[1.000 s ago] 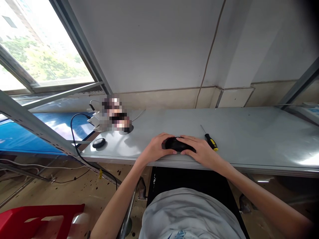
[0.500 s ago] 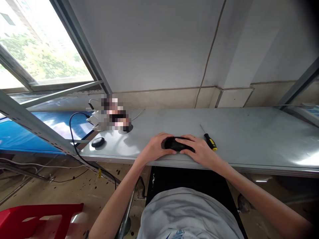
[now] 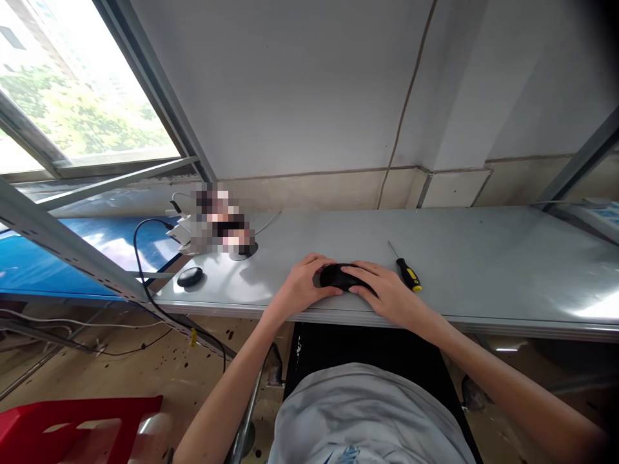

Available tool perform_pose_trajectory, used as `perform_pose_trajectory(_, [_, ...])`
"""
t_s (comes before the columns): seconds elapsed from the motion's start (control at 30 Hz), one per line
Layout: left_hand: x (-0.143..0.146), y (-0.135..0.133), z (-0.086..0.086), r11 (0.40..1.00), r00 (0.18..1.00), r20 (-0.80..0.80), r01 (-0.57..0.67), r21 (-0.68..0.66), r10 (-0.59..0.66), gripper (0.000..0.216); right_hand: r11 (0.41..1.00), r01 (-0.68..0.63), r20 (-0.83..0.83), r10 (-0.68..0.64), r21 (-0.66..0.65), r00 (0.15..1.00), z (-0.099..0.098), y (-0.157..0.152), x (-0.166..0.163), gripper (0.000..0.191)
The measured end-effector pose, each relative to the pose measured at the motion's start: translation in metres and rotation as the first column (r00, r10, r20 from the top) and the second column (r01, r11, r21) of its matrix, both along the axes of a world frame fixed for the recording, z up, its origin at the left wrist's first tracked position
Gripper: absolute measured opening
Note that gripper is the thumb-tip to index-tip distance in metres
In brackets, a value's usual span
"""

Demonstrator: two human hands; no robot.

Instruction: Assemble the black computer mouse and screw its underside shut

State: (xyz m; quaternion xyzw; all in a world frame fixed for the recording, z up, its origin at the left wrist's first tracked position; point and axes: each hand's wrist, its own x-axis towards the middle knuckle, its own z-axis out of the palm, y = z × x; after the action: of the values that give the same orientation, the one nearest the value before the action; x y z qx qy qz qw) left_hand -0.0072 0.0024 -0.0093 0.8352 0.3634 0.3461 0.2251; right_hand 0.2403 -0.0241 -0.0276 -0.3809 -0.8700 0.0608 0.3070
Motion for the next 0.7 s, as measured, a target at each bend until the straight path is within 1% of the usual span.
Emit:
perform_pose_trajectory(0.1, [-0.0007,0.0019,-0.0039,1.0,1.0,0.015,-0.014,-0.014,0.015,0.05,1.0,0.005,0.011,-0.005,0.015,1.0,0.0011,0.0003,-0.001,0.039])
perform_pose_trajectory(0.23, [-0.0006,0.0033,-0.0054,1.0,1.0,0.02,-0.018,0.004,0.018,0.051,0.999,0.012,0.025,-0.013,0.034,1.0,0.0036,0.0007,-0.0032,0.038])
perform_pose_trajectory(0.47, [0.0012,0.0017,-0.0008,0.998,1.0,-0.017,0.002,0.063,0.0,0.047,0.999,0.012,0.034,-0.013,0.032,0.999,-0.0015,0.0033,-0.0025,0.041])
perform_pose_trajectory(0.7, [0.0019,-0.0012,0.0024,0.999,0.999,-0.026,0.021,0.031,-0.02,0.043,1.0,0.023,0.023,-0.023,0.015,0.999,-0.0019,0.0019,-0.0013,0.042])
